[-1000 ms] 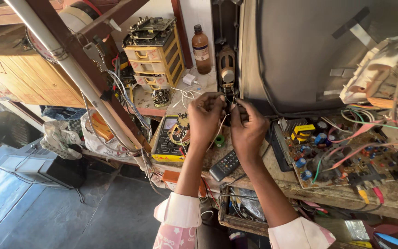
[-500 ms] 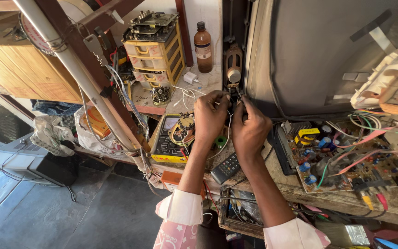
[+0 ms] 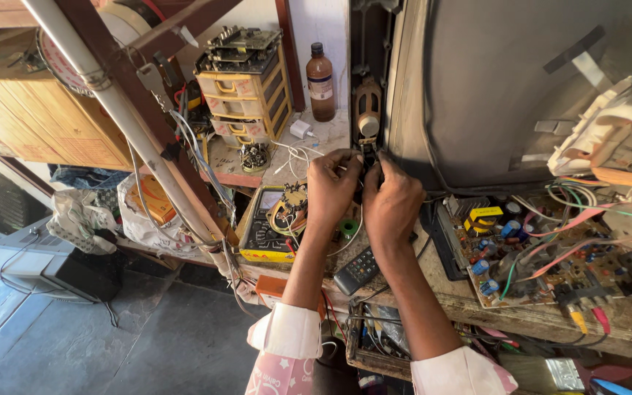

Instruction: The person works on the internal wiring of a CRT television, connecting wires to the back of the chassis and then handling a green circuit board. They manipulate various colored wires and components on the board, occasionally using a multimeter to test connections.

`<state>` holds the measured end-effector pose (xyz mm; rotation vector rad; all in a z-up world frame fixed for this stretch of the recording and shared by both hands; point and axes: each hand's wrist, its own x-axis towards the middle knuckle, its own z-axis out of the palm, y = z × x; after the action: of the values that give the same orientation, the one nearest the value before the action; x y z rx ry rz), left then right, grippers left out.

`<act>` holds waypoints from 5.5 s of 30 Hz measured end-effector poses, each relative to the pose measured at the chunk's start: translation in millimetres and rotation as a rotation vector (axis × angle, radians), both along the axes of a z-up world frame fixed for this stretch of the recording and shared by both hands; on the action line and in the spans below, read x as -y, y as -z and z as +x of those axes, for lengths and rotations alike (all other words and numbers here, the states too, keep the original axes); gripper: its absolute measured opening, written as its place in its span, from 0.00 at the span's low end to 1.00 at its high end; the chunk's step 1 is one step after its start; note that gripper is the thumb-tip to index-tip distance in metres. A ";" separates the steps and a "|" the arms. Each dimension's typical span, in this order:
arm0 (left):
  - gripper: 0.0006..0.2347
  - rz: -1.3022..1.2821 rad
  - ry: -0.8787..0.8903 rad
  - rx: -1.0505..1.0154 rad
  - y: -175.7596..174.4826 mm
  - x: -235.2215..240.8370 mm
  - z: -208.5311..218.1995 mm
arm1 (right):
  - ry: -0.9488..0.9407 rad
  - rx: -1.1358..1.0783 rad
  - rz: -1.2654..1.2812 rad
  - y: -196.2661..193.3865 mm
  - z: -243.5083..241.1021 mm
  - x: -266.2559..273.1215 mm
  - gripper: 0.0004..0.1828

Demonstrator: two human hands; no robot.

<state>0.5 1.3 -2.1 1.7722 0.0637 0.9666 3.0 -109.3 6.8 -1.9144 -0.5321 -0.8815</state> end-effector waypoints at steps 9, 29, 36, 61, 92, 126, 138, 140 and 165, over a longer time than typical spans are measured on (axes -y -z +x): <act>0.08 -0.021 0.014 0.002 -1.6 0.7 -2.7 | 0.078 0.023 -0.111 5.0 4.4 0.9 0.08; 0.08 0.006 0.007 0.021 2.3 -3.8 0.6 | 0.006 -0.001 -0.052 -9.3 -0.9 4.4 0.13; 0.08 0.008 0.009 0.026 3.7 -3.5 1.2 | 0.013 0.034 -0.069 -8.4 1.6 4.4 0.14; 0.09 -0.140 -0.044 -0.125 -1.6 -34.2 -154.3 | -0.728 -0.703 -0.030 85.4 -145.7 119.4 0.22; 0.27 0.890 -0.669 -0.025 49.5 -46.7 -108.7 | -0.504 -0.834 -0.185 155.0 -171.2 336.8 0.22; 0.16 0.303 -0.182 -0.454 25.2 63.6 -196.3 | 0.211 -0.260 -0.107 61.2 224.3 460.4 0.15; 0.15 0.656 -0.328 -0.623 52.8 85.7 -100.9 | 0.027 -0.378 0.000 72.0 344.2 458.4 0.13; 0.15 0.789 -0.417 -0.449 52.7 81.1 -100.0 | -0.031 -0.355 0.009 71.4 350.8 452.8 0.13; 0.03 0.613 -0.420 0.001 32.2 119.8 -109.4 | -0.209 -0.550 0.542 30.0 187.0 464.5 0.19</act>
<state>-108.9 -118.5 -34.3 2.3770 0.1565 1.3915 190.0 -573.8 -23.2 -1.4742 -0.1311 -0.2906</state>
